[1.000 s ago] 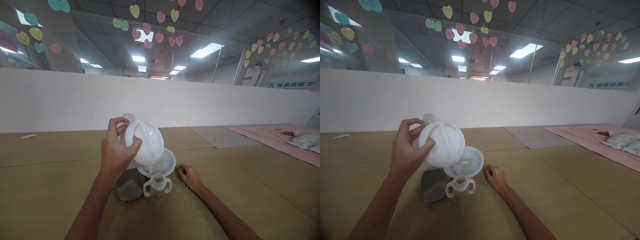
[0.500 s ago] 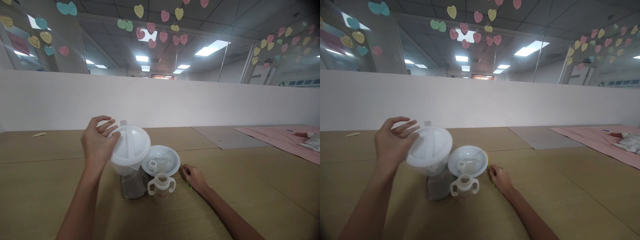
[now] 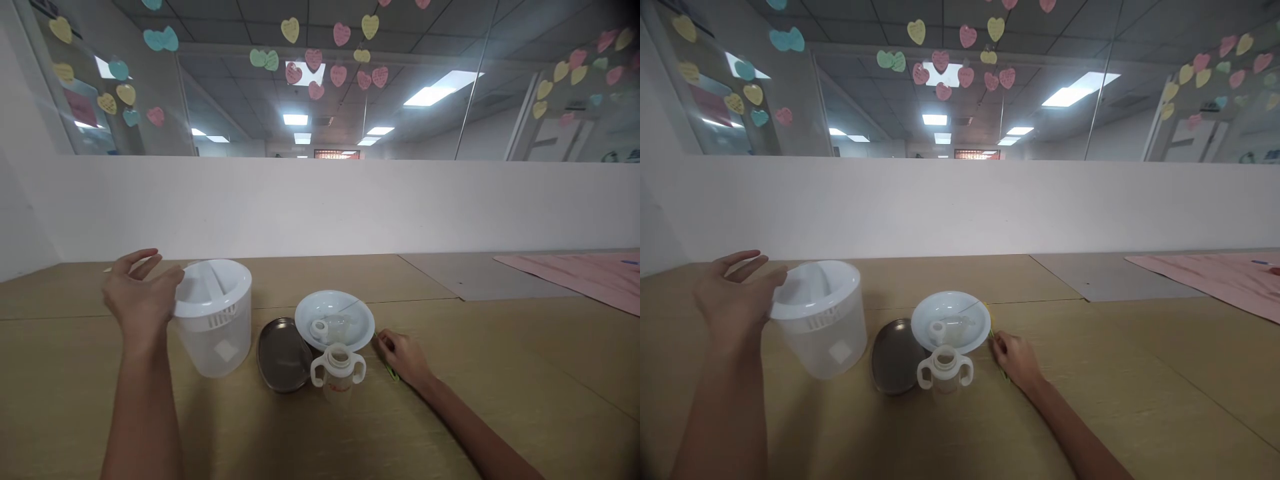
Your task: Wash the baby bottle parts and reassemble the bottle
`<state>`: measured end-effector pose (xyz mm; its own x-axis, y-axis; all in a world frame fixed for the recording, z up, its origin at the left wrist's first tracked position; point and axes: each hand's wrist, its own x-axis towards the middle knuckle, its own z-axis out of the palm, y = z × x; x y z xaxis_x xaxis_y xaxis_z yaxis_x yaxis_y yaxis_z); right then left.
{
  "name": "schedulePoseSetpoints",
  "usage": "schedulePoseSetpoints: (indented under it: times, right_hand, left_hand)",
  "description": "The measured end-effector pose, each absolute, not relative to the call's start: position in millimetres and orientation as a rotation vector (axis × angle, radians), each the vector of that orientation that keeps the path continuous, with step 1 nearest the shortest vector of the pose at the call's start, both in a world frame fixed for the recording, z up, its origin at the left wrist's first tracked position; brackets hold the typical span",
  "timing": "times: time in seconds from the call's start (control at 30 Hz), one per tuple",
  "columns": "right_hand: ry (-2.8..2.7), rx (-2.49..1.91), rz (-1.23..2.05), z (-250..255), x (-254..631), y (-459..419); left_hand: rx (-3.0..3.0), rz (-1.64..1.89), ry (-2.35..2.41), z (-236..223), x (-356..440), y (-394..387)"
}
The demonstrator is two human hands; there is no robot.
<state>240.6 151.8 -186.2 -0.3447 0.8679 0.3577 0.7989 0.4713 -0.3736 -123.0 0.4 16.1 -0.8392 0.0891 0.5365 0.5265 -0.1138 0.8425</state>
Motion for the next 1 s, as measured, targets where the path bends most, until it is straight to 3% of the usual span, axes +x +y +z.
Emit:
schedulePoseSetpoints:
  times: [0.2, 0.43, 0.53, 0.63, 0.73, 0.9, 1.0]
  right_hand:
    - [-2.198, -1.387, 0.203, -184, 238, 150]
    - [-2.212, -1.377, 0.207, -185, 232, 148]
    - [-2.191, -1.375, 0.267, -186, 232, 149]
    - [-2.113, -1.372, 0.368, -189, 231, 152]
    - [-1.944, -1.378, 0.431, -194, 230, 156]
    - [-1.668, -1.31, 0.544, -202, 228, 162]
    - [-1.619, -1.261, 0.571, -201, 226, 161]
  left_hand:
    - [-0.741, -1.969, -1.829, 8, -139, 8]
    - [-0.808, -1.619, -2.022, 5, -151, 15]
    - [-0.862, -1.427, -1.815, 19, -120, 8]
    - [-0.993, -1.516, -1.401, 30, -68, 8]
    - [-1.54, -1.639, -1.353, 16, -18, 30]
    - [-2.577, -0.859, -1.757, -52, 25, 91]
    - [-2.798, -0.616, -1.75, -83, 31, 112]
